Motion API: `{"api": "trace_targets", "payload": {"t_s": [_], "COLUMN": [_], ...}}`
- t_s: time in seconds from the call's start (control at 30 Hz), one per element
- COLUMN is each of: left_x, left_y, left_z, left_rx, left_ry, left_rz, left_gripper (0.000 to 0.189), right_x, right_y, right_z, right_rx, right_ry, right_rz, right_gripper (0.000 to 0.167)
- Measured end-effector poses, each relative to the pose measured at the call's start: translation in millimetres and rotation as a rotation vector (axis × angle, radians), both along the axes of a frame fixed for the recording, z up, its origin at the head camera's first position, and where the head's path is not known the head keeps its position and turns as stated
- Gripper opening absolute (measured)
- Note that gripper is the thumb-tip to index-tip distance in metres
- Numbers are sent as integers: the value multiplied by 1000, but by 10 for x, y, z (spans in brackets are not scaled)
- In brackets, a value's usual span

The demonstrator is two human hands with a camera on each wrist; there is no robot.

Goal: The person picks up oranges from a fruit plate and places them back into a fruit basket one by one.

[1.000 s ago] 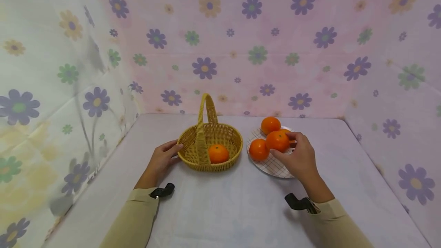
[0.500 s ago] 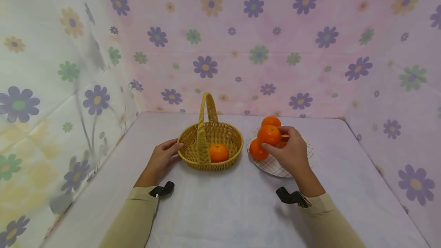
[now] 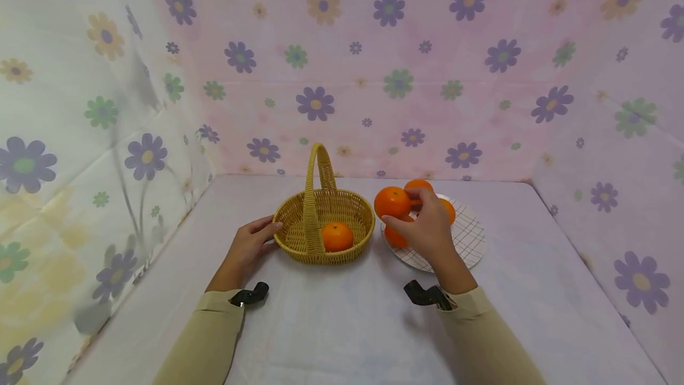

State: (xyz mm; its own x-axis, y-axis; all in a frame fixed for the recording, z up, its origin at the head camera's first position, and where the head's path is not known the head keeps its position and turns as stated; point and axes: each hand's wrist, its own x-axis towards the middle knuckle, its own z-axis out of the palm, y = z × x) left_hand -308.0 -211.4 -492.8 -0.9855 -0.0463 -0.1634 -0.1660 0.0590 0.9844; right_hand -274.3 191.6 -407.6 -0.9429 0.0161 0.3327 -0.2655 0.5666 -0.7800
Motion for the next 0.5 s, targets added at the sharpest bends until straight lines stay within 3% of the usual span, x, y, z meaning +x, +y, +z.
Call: {"api": "trace_targets", "payload": {"t_s": [0.3, 0.5], "left_x": [20, 8], "left_y": [-10, -12], "left_z": [12, 21], "left_rx": [21, 11], "left_ry": [3, 0], "left_rz": [-5, -8], "left_gripper": [56, 57], "right_x": [-44, -62], "right_y": [-224, -321], "right_z": [42, -48], "right_rx": [-11, 28], "right_ry": [-130, -136], "right_rz": [25, 52], "right_gripper": [83, 79]}}
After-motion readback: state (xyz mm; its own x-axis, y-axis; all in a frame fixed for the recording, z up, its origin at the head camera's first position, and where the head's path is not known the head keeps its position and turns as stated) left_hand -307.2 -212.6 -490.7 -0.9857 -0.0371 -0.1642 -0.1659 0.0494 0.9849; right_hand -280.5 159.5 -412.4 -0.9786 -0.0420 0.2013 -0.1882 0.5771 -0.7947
